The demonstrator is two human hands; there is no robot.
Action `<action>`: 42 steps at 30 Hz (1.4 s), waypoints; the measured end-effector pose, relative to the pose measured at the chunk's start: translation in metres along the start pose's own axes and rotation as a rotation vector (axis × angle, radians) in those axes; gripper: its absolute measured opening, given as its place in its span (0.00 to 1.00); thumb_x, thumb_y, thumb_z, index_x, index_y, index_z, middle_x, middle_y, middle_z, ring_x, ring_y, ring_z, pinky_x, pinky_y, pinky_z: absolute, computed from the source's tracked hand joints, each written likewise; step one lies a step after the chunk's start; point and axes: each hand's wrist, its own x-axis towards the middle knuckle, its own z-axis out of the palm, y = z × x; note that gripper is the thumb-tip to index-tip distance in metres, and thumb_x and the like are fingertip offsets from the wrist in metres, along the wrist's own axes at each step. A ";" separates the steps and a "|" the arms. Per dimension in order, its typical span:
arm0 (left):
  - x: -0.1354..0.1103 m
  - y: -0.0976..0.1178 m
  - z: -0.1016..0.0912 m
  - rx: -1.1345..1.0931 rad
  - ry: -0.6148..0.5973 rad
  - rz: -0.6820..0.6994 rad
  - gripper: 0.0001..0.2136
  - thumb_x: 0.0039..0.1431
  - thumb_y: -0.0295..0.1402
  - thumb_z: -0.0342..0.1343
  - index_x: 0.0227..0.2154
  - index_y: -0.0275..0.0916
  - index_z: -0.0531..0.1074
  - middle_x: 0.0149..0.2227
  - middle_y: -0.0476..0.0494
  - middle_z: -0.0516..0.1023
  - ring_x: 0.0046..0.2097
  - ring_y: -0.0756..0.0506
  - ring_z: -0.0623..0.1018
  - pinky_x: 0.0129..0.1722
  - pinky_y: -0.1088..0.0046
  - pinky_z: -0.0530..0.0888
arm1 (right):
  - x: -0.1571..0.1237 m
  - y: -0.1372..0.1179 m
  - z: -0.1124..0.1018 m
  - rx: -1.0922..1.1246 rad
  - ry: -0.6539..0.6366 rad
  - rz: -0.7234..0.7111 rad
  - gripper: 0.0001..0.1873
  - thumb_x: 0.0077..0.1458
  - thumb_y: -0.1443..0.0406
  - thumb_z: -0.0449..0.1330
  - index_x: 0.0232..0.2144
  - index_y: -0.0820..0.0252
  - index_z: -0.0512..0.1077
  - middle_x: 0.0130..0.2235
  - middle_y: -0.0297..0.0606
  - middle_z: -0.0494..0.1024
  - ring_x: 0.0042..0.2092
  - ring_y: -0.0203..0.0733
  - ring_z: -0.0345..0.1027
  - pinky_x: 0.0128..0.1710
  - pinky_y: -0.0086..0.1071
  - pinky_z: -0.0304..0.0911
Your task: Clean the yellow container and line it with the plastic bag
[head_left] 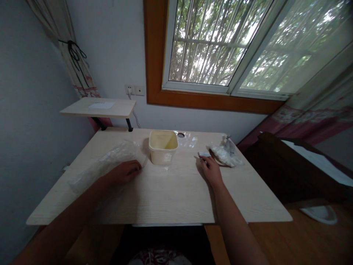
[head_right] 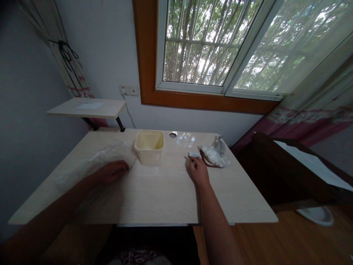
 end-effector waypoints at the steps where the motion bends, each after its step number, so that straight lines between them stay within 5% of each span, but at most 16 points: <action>1: 0.000 -0.004 -0.004 0.002 -0.011 -0.024 0.10 0.69 0.35 0.48 0.40 0.40 0.74 0.44 0.41 0.77 0.45 0.45 0.77 0.47 0.66 0.74 | 0.000 0.000 0.000 -0.001 -0.003 0.003 0.20 0.64 0.57 0.54 0.49 0.62 0.78 0.41 0.44 0.76 0.34 0.43 0.68 0.39 0.38 0.66; 6: 0.013 -0.036 -0.020 0.217 0.135 -0.252 0.13 0.68 0.40 0.48 0.41 0.39 0.75 0.44 0.40 0.78 0.45 0.42 0.77 0.49 0.62 0.73 | 0.000 0.002 0.002 0.012 -0.002 0.020 0.20 0.64 0.57 0.54 0.50 0.61 0.78 0.41 0.44 0.76 0.33 0.42 0.68 0.37 0.38 0.66; 10: 0.032 -0.057 -0.024 0.503 0.075 -0.394 0.15 0.66 0.36 0.49 0.48 0.37 0.75 0.50 0.37 0.77 0.53 0.38 0.75 0.58 0.59 0.69 | 0.000 0.001 0.002 0.002 0.006 0.016 0.20 0.64 0.57 0.54 0.49 0.61 0.78 0.41 0.44 0.76 0.33 0.43 0.68 0.39 0.38 0.66; 18: 0.064 -0.048 -0.018 0.657 0.052 -0.549 0.22 0.66 0.25 0.43 0.61 0.38 0.65 0.50 0.31 0.76 0.49 0.39 0.77 0.47 0.63 0.74 | -0.001 -0.004 0.000 0.017 0.028 0.017 0.20 0.64 0.57 0.54 0.50 0.61 0.78 0.41 0.44 0.77 0.34 0.43 0.68 0.40 0.39 0.66; 21: 0.074 -0.050 -0.019 0.653 0.063 -0.536 0.24 0.66 0.23 0.41 0.63 0.39 0.63 0.51 0.28 0.75 0.46 0.38 0.79 0.44 0.61 0.75 | -0.001 -0.006 -0.001 0.022 0.019 0.015 0.20 0.65 0.56 0.53 0.50 0.60 0.78 0.41 0.45 0.77 0.34 0.43 0.68 0.40 0.40 0.67; 26: 0.085 -0.060 -0.020 0.656 0.031 -0.546 0.14 0.65 0.25 0.44 0.45 0.35 0.75 0.45 0.29 0.75 0.43 0.40 0.80 0.43 0.63 0.74 | -0.001 -0.008 -0.002 0.014 0.023 0.007 0.21 0.65 0.55 0.53 0.49 0.60 0.78 0.41 0.45 0.77 0.34 0.44 0.68 0.39 0.40 0.67; 32: 0.081 -0.064 -0.020 0.653 0.063 -0.536 0.12 0.65 0.26 0.45 0.42 0.36 0.74 0.43 0.34 0.76 0.42 0.41 0.79 0.42 0.67 0.73 | -0.001 -0.003 -0.001 0.025 0.024 0.011 0.20 0.65 0.57 0.54 0.49 0.60 0.78 0.42 0.45 0.77 0.36 0.45 0.69 0.41 0.40 0.67; 42: 0.045 -0.065 -0.022 0.353 0.551 -0.262 0.11 0.68 0.36 0.47 0.40 0.40 0.73 0.41 0.40 0.76 0.47 0.41 0.76 0.51 0.64 0.71 | -0.001 -0.009 -0.002 0.001 0.033 -0.028 0.19 0.65 0.59 0.53 0.50 0.59 0.78 0.40 0.44 0.75 0.35 0.44 0.69 0.41 0.41 0.67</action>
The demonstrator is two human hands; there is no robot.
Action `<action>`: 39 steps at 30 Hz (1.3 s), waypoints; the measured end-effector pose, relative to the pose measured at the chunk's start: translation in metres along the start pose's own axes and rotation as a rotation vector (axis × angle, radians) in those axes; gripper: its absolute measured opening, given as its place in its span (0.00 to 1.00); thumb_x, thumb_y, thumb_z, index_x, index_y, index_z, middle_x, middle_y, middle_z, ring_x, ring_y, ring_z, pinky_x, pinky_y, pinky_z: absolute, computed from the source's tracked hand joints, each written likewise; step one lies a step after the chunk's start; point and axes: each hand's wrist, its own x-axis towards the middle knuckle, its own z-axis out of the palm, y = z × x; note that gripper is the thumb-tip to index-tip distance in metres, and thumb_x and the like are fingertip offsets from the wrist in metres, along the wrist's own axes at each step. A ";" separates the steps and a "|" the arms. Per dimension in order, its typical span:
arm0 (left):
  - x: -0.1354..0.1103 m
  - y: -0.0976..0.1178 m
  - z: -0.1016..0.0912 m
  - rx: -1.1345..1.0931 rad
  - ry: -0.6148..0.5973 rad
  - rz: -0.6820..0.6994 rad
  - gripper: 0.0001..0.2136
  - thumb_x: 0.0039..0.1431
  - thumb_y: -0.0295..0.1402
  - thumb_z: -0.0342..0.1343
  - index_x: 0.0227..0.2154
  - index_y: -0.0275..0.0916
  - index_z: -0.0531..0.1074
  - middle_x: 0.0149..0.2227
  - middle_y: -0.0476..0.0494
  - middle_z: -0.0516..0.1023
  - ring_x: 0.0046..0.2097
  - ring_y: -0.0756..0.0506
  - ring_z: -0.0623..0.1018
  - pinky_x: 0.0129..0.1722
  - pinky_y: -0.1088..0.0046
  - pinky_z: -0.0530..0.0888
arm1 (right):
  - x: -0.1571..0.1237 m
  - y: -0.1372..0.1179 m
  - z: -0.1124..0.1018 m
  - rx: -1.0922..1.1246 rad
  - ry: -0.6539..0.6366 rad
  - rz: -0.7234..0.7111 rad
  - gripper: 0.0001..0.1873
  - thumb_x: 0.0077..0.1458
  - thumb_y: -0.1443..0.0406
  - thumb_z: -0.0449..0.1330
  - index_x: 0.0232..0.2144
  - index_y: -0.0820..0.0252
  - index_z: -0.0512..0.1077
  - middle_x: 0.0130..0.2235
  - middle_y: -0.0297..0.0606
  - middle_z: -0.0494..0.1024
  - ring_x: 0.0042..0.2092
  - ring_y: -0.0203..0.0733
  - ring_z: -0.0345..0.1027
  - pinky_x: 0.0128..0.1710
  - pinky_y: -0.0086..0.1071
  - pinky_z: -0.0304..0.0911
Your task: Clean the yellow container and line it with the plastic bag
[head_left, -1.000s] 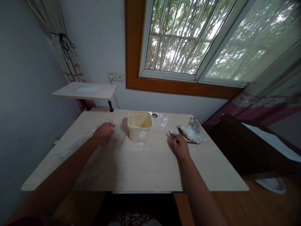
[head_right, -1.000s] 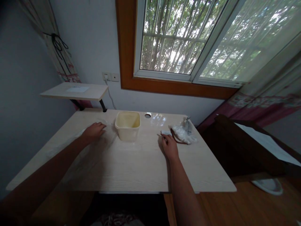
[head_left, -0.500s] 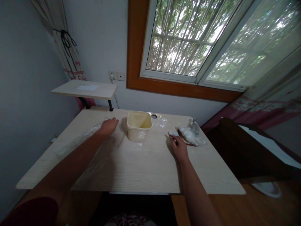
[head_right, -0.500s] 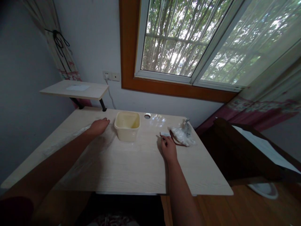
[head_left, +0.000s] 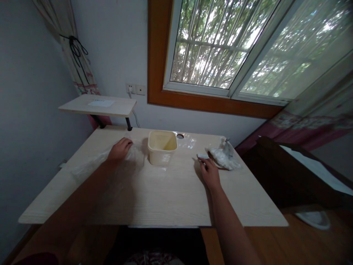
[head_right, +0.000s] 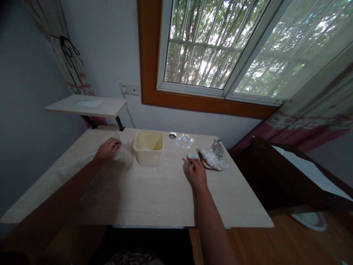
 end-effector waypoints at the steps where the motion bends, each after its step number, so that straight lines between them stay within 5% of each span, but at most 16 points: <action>1: -0.001 0.001 -0.006 -0.044 0.055 -0.011 0.10 0.68 0.36 0.48 0.39 0.41 0.74 0.41 0.40 0.77 0.47 0.41 0.76 0.52 0.63 0.71 | 0.000 -0.001 0.000 -0.004 -0.003 -0.007 0.19 0.65 0.59 0.53 0.50 0.59 0.78 0.41 0.44 0.75 0.35 0.44 0.69 0.41 0.41 0.67; 6: -0.005 0.008 -0.034 -0.317 0.308 -0.135 0.06 0.61 0.36 0.59 0.38 0.41 0.76 0.42 0.42 0.77 0.47 0.42 0.76 0.49 0.65 0.74 | -0.002 0.000 0.001 0.005 0.002 -0.015 0.18 0.65 0.60 0.54 0.50 0.59 0.77 0.43 0.46 0.75 0.38 0.46 0.70 0.42 0.41 0.67; 11: -0.003 0.005 -0.045 -0.931 0.560 -0.346 0.11 0.57 0.38 0.64 0.39 0.40 0.72 0.39 0.46 0.76 0.39 0.48 0.79 0.41 0.70 0.79 | -0.002 -0.001 0.002 0.010 0.007 -0.018 0.18 0.64 0.59 0.54 0.50 0.59 0.77 0.43 0.46 0.75 0.36 0.45 0.69 0.41 0.42 0.68; 15: 0.001 -0.001 -0.055 -1.254 0.628 -0.388 0.12 0.57 0.35 0.66 0.39 0.42 0.68 0.39 0.50 0.76 0.39 0.50 0.79 0.39 0.73 0.79 | -0.001 -0.014 0.001 0.030 0.021 -0.040 0.18 0.65 0.61 0.53 0.51 0.59 0.77 0.43 0.45 0.75 0.39 0.45 0.70 0.42 0.41 0.68; 23: 0.007 0.007 -0.078 -1.460 0.589 -0.392 0.08 0.59 0.29 0.63 0.35 0.41 0.68 0.31 0.52 0.76 0.33 0.52 0.76 0.35 0.77 0.77 | 0.015 -0.063 -0.006 0.115 0.080 -0.045 0.17 0.66 0.59 0.53 0.50 0.55 0.77 0.41 0.43 0.74 0.38 0.43 0.69 0.31 0.34 0.67; 28: 0.015 0.023 -0.085 -1.467 0.564 -0.371 0.06 0.60 0.28 0.63 0.34 0.41 0.70 0.29 0.53 0.75 0.29 0.54 0.74 0.35 0.78 0.76 | 0.046 -0.118 -0.016 0.150 0.173 -0.194 0.14 0.66 0.59 0.56 0.49 0.51 0.78 0.40 0.42 0.75 0.40 0.46 0.69 0.41 0.41 0.69; 32: 0.025 0.037 -0.085 -1.472 0.536 -0.331 0.05 0.61 0.30 0.63 0.34 0.40 0.71 0.32 0.51 0.77 0.35 0.51 0.78 0.40 0.75 0.78 | 0.074 -0.163 -0.015 0.189 0.078 -0.372 0.17 0.65 0.59 0.59 0.55 0.46 0.74 0.40 0.40 0.76 0.40 0.47 0.68 0.45 0.46 0.68; 39: 0.040 0.062 -0.079 -1.449 0.319 -0.185 0.13 0.56 0.39 0.68 0.37 0.40 0.70 0.38 0.48 0.81 0.40 0.45 0.82 0.43 0.63 0.80 | 0.101 -0.205 0.008 0.261 -0.196 -0.496 0.44 0.61 0.60 0.65 0.71 0.41 0.47 0.45 0.37 0.78 0.36 0.44 0.67 0.42 0.43 0.69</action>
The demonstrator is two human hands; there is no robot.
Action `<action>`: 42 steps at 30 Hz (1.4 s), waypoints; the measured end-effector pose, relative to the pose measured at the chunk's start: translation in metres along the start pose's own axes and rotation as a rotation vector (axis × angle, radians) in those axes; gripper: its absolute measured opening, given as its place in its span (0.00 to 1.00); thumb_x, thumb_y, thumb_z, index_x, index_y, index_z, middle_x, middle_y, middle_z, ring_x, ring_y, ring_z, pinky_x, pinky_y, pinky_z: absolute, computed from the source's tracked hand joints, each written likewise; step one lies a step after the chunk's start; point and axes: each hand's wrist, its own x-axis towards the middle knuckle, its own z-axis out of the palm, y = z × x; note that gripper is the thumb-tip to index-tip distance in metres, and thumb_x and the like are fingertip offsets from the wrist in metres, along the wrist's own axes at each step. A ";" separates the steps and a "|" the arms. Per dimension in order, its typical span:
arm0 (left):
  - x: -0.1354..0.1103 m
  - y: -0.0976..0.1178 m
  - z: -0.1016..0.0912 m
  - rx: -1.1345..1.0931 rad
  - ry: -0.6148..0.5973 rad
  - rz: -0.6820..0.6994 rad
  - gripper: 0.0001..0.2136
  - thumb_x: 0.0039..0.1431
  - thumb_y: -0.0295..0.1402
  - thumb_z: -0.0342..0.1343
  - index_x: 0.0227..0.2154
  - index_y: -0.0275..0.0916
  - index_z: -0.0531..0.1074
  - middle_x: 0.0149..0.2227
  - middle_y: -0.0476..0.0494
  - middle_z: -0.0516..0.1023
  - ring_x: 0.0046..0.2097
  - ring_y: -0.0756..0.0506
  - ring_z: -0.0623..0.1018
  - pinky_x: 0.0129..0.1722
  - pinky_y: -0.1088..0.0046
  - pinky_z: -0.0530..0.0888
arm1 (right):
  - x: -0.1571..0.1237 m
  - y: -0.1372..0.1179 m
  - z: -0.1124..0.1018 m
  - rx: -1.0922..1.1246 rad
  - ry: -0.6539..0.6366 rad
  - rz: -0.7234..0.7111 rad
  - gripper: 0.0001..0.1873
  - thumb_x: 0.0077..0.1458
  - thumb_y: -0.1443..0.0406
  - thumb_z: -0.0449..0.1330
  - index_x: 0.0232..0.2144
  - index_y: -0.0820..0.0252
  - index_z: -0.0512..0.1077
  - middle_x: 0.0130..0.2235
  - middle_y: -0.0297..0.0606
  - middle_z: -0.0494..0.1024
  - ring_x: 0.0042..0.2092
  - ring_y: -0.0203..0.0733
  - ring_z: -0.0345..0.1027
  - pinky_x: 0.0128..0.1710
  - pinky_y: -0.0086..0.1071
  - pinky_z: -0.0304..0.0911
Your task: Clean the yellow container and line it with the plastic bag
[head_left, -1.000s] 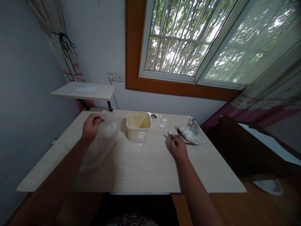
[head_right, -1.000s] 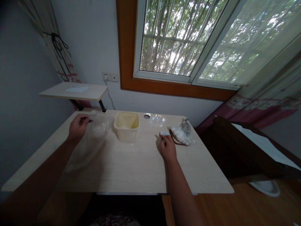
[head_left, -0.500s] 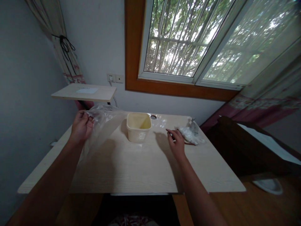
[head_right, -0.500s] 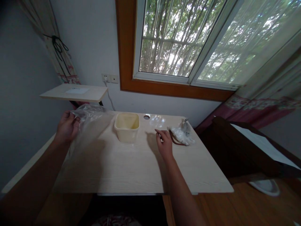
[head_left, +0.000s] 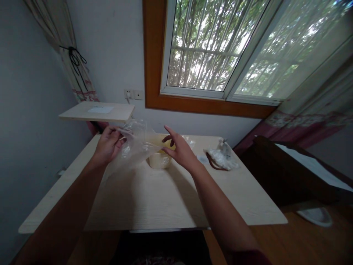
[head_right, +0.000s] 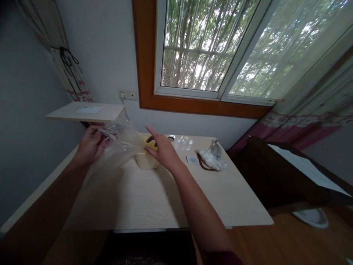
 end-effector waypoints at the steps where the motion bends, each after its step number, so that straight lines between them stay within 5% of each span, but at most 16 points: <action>1: 0.000 -0.001 0.005 0.032 -0.037 -0.012 0.14 0.57 0.40 0.67 0.37 0.40 0.70 0.39 0.47 0.81 0.41 0.44 0.83 0.44 0.62 0.80 | 0.003 -0.002 0.003 0.008 -0.023 -0.009 0.45 0.60 0.60 0.65 0.71 0.41 0.46 0.44 0.37 0.78 0.36 0.44 0.67 0.41 0.42 0.69; 8: -0.003 -0.006 0.039 0.396 -0.277 -0.043 0.11 0.61 0.41 0.63 0.38 0.38 0.73 0.44 0.43 0.80 0.46 0.44 0.80 0.49 0.64 0.77 | 0.018 -0.014 0.016 0.000 -0.085 -0.007 0.40 0.62 0.60 0.63 0.70 0.41 0.50 0.42 0.36 0.78 0.37 0.43 0.69 0.43 0.39 0.67; 12: -0.008 -0.007 0.054 0.547 -0.405 -0.044 0.11 0.60 0.41 0.62 0.39 0.39 0.75 0.43 0.43 0.80 0.47 0.44 0.79 0.51 0.64 0.75 | 0.021 -0.011 0.021 -0.024 -0.136 0.050 0.30 0.61 0.64 0.64 0.63 0.47 0.64 0.42 0.37 0.80 0.42 0.43 0.72 0.46 0.36 0.65; 18: -0.018 -0.019 0.058 0.490 -0.453 -0.117 0.14 0.59 0.40 0.64 0.44 0.41 0.71 0.46 0.42 0.80 0.50 0.42 0.80 0.54 0.59 0.76 | 0.016 0.001 0.027 -0.034 -0.006 0.173 0.11 0.58 0.64 0.64 0.44 0.55 0.76 0.39 0.38 0.81 0.39 0.43 0.73 0.41 0.32 0.64; 22: -0.022 -0.017 0.053 0.484 -0.486 -0.033 0.15 0.62 0.40 0.61 0.49 0.42 0.68 0.55 0.38 0.75 0.58 0.41 0.76 0.60 0.55 0.71 | 0.010 0.008 0.024 -0.066 0.078 0.210 0.05 0.58 0.63 0.61 0.35 0.56 0.77 0.35 0.36 0.81 0.36 0.42 0.72 0.38 0.31 0.62; 29: -0.024 0.012 0.039 1.147 -0.623 0.117 0.44 0.51 0.52 0.67 0.67 0.46 0.55 0.69 0.36 0.60 0.68 0.33 0.62 0.68 0.49 0.58 | -0.001 0.015 -0.001 0.119 0.367 0.421 0.13 0.55 0.54 0.63 0.33 0.57 0.77 0.28 0.31 0.76 0.31 0.39 0.68 0.32 0.30 0.58; 33: -0.022 0.013 0.037 1.357 -0.613 0.105 0.51 0.49 0.55 0.66 0.71 0.44 0.48 0.67 0.33 0.63 0.65 0.32 0.66 0.65 0.52 0.63 | -0.004 0.017 -0.018 0.249 0.492 0.505 0.17 0.53 0.49 0.64 0.30 0.57 0.74 0.27 0.30 0.74 0.29 0.37 0.64 0.30 0.29 0.58; 37: -0.014 0.004 0.038 1.433 -0.558 0.054 0.43 0.58 0.48 0.61 0.71 0.41 0.48 0.48 0.39 0.79 0.50 0.37 0.77 0.54 0.58 0.71 | -0.007 0.024 -0.026 0.301 0.547 0.532 0.18 0.50 0.49 0.66 0.28 0.57 0.72 0.25 0.29 0.70 0.28 0.36 0.61 0.29 0.30 0.56; 42: -0.003 0.001 0.038 1.476 -0.646 0.164 0.16 0.67 0.38 0.50 0.52 0.39 0.75 0.41 0.40 0.80 0.47 0.39 0.76 0.50 0.59 0.71 | -0.012 0.037 -0.025 0.297 0.519 0.507 0.17 0.52 0.50 0.64 0.29 0.57 0.72 0.27 0.30 0.71 0.29 0.37 0.61 0.30 0.31 0.57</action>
